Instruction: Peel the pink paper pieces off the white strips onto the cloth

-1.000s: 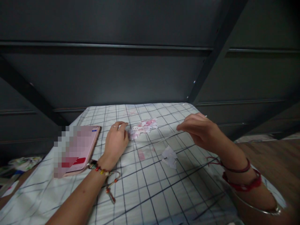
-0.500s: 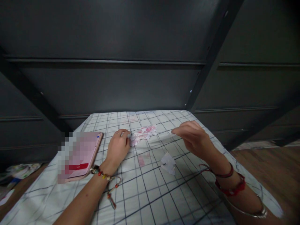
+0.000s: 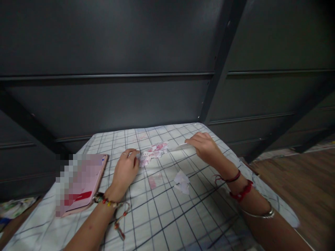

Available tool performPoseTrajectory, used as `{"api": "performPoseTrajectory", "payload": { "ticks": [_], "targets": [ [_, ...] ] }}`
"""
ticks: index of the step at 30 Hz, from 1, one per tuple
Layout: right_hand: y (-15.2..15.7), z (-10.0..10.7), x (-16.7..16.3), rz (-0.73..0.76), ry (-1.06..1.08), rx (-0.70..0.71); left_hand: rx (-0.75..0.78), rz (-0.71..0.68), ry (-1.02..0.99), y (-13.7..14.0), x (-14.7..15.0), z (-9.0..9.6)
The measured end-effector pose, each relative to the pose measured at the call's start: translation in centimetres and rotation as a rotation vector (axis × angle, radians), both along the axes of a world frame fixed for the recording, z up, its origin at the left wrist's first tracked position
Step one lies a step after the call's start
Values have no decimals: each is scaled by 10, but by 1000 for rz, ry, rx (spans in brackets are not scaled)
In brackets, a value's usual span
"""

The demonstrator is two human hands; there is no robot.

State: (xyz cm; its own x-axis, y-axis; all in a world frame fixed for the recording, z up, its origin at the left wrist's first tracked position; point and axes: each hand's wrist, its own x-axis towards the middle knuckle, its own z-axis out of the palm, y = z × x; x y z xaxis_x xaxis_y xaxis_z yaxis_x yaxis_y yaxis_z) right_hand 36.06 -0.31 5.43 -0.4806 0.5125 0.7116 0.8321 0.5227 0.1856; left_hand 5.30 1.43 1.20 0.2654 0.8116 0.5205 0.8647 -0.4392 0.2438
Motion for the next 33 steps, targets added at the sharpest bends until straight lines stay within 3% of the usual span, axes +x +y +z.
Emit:
{"api": "performPoseTrajectory", "payload": {
  "ticks": [10,21,27,33],
  "targets": [
    [1,-7,-15,15,93,64,-34,-22,9,0,3,0],
    [18,-24,-24,-73,145,23,-28,-54,35,2,8,-1],
    [11,-15,-20,10,39,-23,-50,-54,44,1,12,1],
    [7,-12,-24,-6,71,57,-30,-90,50,2,15,-1]
  ]
}}
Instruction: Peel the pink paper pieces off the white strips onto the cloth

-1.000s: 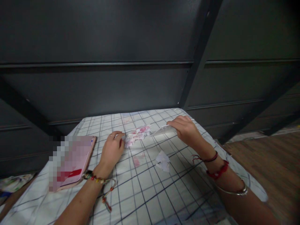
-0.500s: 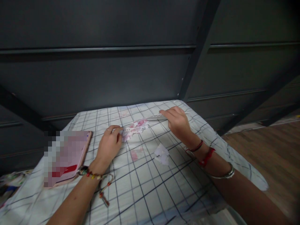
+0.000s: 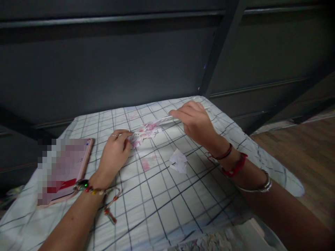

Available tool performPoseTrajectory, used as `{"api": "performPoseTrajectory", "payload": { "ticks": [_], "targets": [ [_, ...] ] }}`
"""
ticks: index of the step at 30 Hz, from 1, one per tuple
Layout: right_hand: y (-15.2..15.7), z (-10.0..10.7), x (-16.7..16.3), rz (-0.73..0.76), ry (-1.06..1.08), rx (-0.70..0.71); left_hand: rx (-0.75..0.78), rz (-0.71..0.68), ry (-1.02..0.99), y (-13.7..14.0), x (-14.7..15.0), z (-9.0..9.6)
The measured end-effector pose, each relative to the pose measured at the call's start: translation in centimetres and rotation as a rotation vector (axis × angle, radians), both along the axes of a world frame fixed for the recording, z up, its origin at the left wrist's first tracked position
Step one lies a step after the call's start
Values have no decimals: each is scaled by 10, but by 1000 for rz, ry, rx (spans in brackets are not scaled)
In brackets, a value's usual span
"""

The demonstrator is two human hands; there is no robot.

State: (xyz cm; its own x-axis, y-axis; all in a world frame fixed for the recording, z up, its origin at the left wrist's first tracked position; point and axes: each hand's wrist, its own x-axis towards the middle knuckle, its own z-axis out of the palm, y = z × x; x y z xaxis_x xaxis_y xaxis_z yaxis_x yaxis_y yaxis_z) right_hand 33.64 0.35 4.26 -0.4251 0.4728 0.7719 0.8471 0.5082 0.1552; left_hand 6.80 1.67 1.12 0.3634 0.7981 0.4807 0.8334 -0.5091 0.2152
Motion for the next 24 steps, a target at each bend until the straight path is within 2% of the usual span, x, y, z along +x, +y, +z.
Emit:
{"api": "performPoseTrajectory", "payload": {
  "ticks": [10,13,17,24],
  "targets": [
    [5,-8,1,-75,85,-25,0,-7,8,0,3,0],
    [9,-9,7,-68,29,-54,-16,-12,3,-1,3,0],
    [8,-3,16,-29,-50,-91,-24,-13,1,-1,3,0],
    [1,2,15,-35,-37,-72,-27,-35,7,0,4,0]
  ]
}}
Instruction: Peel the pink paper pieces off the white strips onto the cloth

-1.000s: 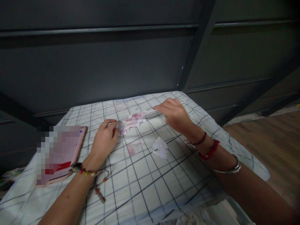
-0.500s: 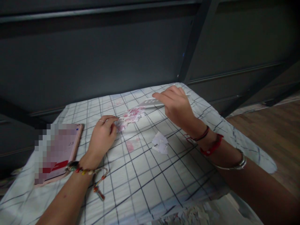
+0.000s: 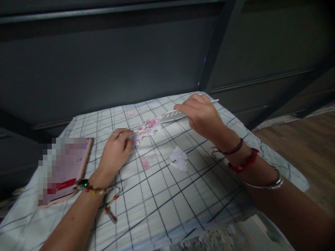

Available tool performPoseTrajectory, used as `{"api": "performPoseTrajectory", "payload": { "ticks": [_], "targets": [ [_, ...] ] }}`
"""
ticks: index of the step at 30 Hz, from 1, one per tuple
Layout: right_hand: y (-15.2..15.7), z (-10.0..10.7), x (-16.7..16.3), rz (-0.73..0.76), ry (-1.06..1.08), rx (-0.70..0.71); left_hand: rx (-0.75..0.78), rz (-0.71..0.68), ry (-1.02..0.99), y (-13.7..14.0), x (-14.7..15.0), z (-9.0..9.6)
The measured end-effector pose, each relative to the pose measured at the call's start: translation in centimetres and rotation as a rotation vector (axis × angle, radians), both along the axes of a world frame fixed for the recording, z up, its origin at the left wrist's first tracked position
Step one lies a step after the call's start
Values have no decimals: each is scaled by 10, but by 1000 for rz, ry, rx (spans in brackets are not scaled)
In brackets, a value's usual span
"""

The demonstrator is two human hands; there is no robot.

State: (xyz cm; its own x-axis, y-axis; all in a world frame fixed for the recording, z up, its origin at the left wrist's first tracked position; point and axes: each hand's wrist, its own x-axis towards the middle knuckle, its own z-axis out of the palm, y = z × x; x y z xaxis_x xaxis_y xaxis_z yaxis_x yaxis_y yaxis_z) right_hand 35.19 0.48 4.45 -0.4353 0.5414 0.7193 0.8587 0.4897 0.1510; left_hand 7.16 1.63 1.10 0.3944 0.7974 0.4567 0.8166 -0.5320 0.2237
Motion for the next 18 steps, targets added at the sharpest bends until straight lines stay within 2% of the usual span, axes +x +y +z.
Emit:
{"api": "performPoseTrajectory", "payload": {
  "ticks": [6,11,18],
  "targets": [
    [0,2,4,39,-45,-81,-4,-2,-7,1,-1,-2],
    [-2,3,4,28,5,-35,-11,-1,-5,0,-1,-1],
    [-3,3,4,25,-63,-45,8,-17,-22,0,-1,-1]
  ]
}}
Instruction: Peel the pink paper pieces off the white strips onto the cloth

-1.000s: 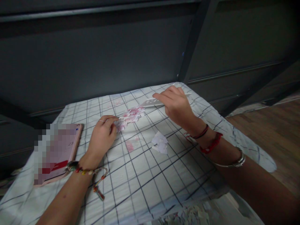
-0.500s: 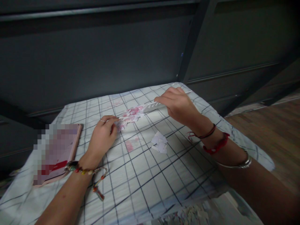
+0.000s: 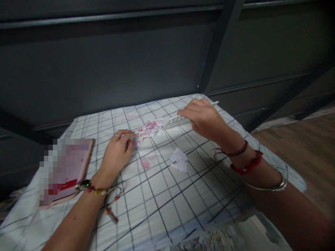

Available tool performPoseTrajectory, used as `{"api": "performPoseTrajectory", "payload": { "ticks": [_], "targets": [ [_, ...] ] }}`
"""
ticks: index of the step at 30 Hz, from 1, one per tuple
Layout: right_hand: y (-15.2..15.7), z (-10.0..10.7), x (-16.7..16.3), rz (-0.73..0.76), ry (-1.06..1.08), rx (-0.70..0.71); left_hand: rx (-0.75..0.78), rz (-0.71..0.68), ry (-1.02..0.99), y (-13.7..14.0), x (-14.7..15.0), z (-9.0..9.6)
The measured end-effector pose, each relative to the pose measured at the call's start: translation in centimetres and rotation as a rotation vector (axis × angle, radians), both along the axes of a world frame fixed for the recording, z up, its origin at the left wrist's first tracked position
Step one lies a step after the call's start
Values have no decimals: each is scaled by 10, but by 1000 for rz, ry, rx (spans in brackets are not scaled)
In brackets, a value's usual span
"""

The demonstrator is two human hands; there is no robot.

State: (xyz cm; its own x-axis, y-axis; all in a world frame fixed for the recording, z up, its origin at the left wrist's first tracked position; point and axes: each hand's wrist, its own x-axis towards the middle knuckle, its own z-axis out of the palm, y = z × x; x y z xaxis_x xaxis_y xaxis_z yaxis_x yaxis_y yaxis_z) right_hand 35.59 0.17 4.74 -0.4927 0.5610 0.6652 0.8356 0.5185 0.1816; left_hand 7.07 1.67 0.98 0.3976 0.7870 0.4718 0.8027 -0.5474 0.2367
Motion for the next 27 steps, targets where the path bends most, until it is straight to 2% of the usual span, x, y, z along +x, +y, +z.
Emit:
{"api": "performPoseTrajectory", "payload": {
  "ticks": [6,11,20,27],
  "targets": [
    [0,-1,-1,-11,48,6,-10,-5,7,0,-1,0],
    [0,1,2,54,-12,-44,4,-3,5,0,-2,-1],
    [-1,1,4,36,22,50,7,-21,6,0,-3,0],
    [-1,1,3,60,14,62,16,-26,5,-1,-2,0]
  ]
}}
